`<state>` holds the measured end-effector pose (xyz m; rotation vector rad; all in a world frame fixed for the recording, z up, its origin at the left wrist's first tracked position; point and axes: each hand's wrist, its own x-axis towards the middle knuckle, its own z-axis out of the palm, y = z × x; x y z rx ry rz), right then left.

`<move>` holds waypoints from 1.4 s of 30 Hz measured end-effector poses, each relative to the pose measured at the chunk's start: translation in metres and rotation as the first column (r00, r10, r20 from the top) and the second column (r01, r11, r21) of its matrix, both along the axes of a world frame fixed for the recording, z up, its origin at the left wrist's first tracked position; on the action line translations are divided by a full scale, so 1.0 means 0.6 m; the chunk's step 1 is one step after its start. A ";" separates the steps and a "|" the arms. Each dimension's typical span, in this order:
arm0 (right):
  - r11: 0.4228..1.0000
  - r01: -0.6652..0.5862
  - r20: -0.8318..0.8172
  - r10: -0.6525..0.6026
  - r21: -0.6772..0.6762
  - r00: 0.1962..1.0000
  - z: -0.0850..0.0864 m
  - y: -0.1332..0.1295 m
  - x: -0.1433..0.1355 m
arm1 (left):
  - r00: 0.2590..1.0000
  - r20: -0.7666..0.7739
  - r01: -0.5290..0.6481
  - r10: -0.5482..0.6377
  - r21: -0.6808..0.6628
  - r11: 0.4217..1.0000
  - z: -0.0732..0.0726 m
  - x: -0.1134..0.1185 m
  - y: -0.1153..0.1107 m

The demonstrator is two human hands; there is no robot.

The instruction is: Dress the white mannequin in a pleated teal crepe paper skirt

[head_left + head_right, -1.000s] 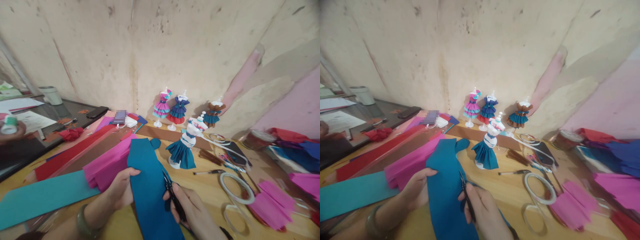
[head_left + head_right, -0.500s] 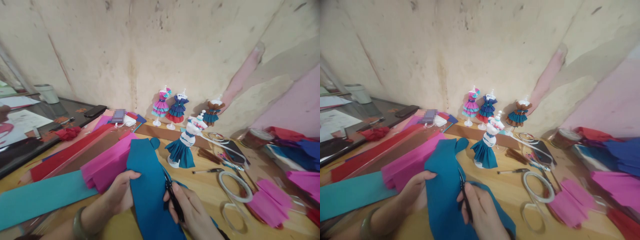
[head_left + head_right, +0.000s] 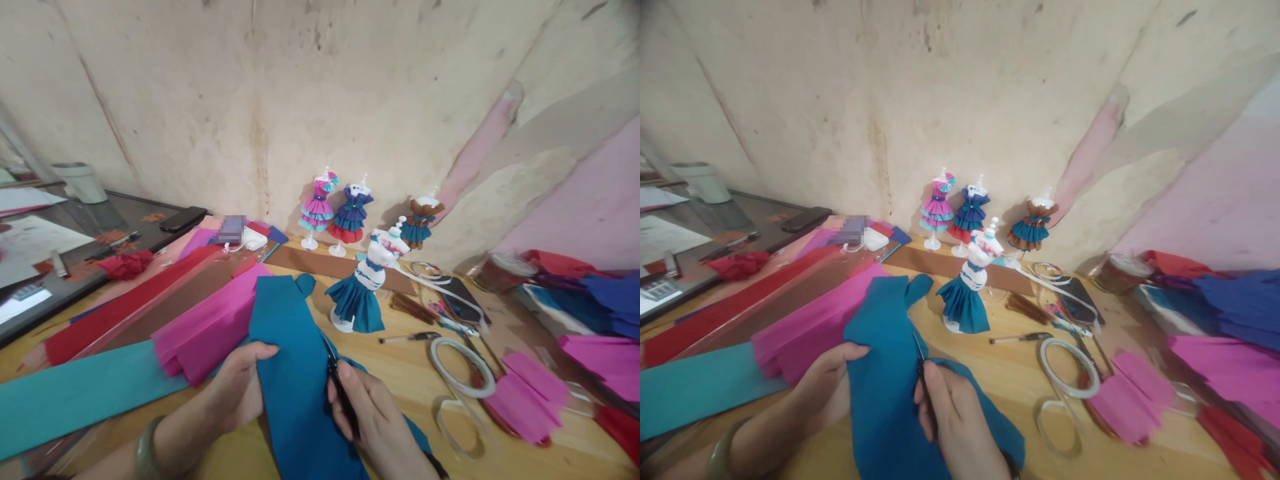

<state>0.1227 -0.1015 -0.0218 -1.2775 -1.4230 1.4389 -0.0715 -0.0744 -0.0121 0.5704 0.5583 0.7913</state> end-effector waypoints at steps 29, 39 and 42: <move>1.000 -0.014 -0.015 0.014 -0.002 1.000 0.004 -0.001 -0.003 | 0.998 0.040 0.053 -0.055 0.037 0.998 -0.011 -0.003 0.000; 1.000 0.003 0.004 -0.003 0.031 1.000 -0.008 0.005 -0.003 | 1.000 -0.016 0.012 -0.012 0.009 1.000 -0.012 -0.002 -0.001; 1.000 0.005 -0.020 -0.005 0.013 1.000 -0.010 0.005 -0.003 | 1.000 -0.016 0.002 -0.003 -0.019 1.000 -0.011 -0.002 -0.002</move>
